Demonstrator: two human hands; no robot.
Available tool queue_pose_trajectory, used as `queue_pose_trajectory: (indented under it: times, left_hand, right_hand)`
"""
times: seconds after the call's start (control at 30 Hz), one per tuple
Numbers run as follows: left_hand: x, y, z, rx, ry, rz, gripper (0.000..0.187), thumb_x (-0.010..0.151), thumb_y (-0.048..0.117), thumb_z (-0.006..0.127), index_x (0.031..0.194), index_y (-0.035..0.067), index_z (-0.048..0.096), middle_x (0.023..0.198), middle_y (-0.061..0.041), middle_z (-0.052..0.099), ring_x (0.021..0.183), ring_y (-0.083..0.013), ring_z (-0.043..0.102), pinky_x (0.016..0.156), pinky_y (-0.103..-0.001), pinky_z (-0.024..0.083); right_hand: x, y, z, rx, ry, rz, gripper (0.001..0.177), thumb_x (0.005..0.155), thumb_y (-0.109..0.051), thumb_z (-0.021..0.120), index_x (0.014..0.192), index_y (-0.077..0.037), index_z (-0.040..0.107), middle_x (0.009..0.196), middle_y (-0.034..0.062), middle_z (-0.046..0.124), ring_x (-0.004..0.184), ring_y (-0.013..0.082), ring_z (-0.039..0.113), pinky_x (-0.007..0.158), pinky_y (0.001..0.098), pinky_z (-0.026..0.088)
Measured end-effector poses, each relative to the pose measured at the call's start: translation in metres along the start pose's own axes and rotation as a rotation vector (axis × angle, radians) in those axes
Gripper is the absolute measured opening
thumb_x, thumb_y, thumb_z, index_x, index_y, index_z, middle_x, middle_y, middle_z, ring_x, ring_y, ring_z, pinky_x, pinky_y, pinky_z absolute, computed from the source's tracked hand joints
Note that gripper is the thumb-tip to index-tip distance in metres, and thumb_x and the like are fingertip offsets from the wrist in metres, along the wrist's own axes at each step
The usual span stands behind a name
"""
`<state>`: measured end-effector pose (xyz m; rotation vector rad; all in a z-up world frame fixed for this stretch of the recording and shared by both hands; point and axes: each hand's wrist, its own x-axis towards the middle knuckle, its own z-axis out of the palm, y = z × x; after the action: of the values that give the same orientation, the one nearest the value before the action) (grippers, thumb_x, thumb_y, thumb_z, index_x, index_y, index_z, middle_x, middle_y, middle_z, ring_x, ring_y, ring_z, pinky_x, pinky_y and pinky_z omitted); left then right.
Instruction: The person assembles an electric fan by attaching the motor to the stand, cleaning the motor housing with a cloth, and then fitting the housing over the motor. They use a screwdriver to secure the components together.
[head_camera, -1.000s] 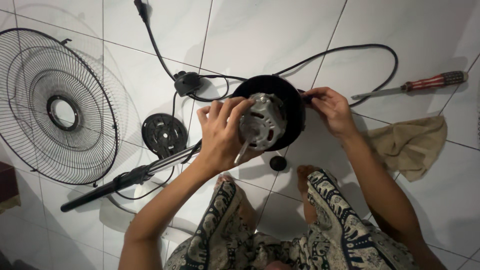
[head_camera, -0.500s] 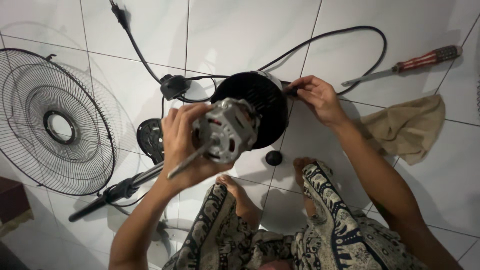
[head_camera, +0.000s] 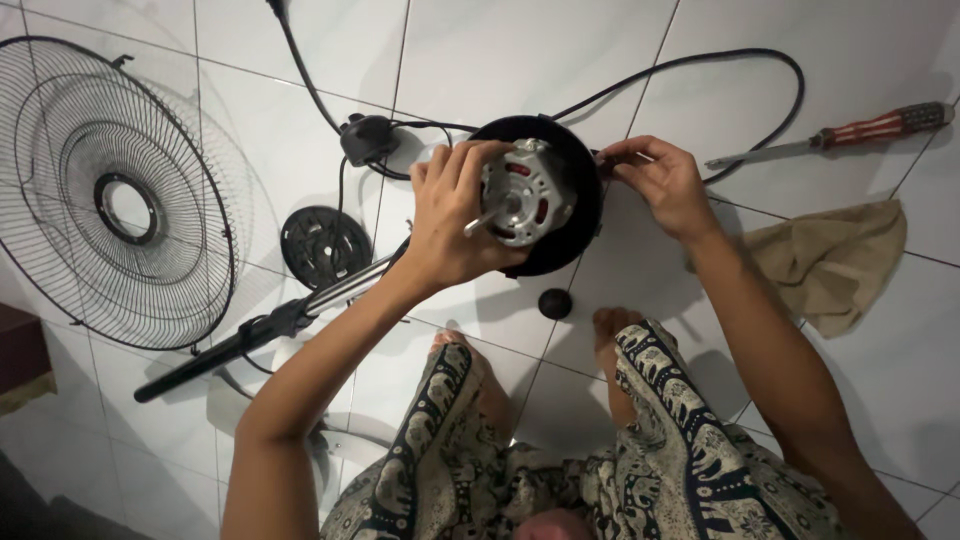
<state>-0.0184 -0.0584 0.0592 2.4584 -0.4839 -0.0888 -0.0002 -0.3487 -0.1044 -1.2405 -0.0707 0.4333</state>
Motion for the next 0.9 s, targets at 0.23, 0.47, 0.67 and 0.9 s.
queue_pose_trajectory:
  times: [0.23,0.47,0.67,0.9]
  left_hand:
    - [0.0,-0.003,0.01,-0.001,0.019,0.009,0.103,0.044,0.032,0.096,0.134,0.009,0.052,0.126,-0.008,0.058,0.113,-0.0313,0.052,0.092,-0.046,0.033]
    - [0.001,-0.004,0.016,0.063,0.04,0.01,0.101,0.048,0.035,0.096,0.135,0.01,0.052,0.127,-0.007,0.057,0.115,-0.0296,0.052,0.094,-0.047,0.031]
    - [-0.004,-0.002,0.018,0.062,0.026,0.011,0.102,0.046,0.034,0.095,0.135,0.009,0.052,0.13,-0.007,0.057,0.118,-0.029,0.052,0.097,-0.047,0.03]
    - [-0.009,0.001,0.015,0.043,0.016,0.023,0.104,0.046,0.034,0.095,0.137,0.008,0.051,0.132,-0.008,0.056,0.119,-0.0292,0.051,0.1,-0.048,0.028]
  right_hand:
    - [-0.005,0.007,-0.001,0.06,0.028,0.014,0.021,0.104,0.006,0.057,0.125,0.007,0.06,0.122,0.014,0.068,0.115,0.0202,0.067,0.109,0.035,0.055]
    - [-0.003,0.021,-0.008,0.219,0.002,0.06,0.022,0.104,0.005,0.057,0.125,0.006,0.06,0.123,0.0135,0.067,0.115,0.0204,0.067,0.109,0.0358,0.055]
    - [-0.009,0.029,-0.007,0.274,0.02,0.067,0.022,0.103,0.004,0.059,0.125,0.006,0.06,0.122,0.0131,0.067,0.114,0.0204,0.067,0.107,0.036,0.055]
    - [-0.014,0.027,-0.008,0.264,0.01,0.073,0.023,0.102,0.006,0.058,0.125,0.006,0.06,0.12,0.0136,0.068,0.112,0.0209,0.068,0.106,0.0356,0.057]
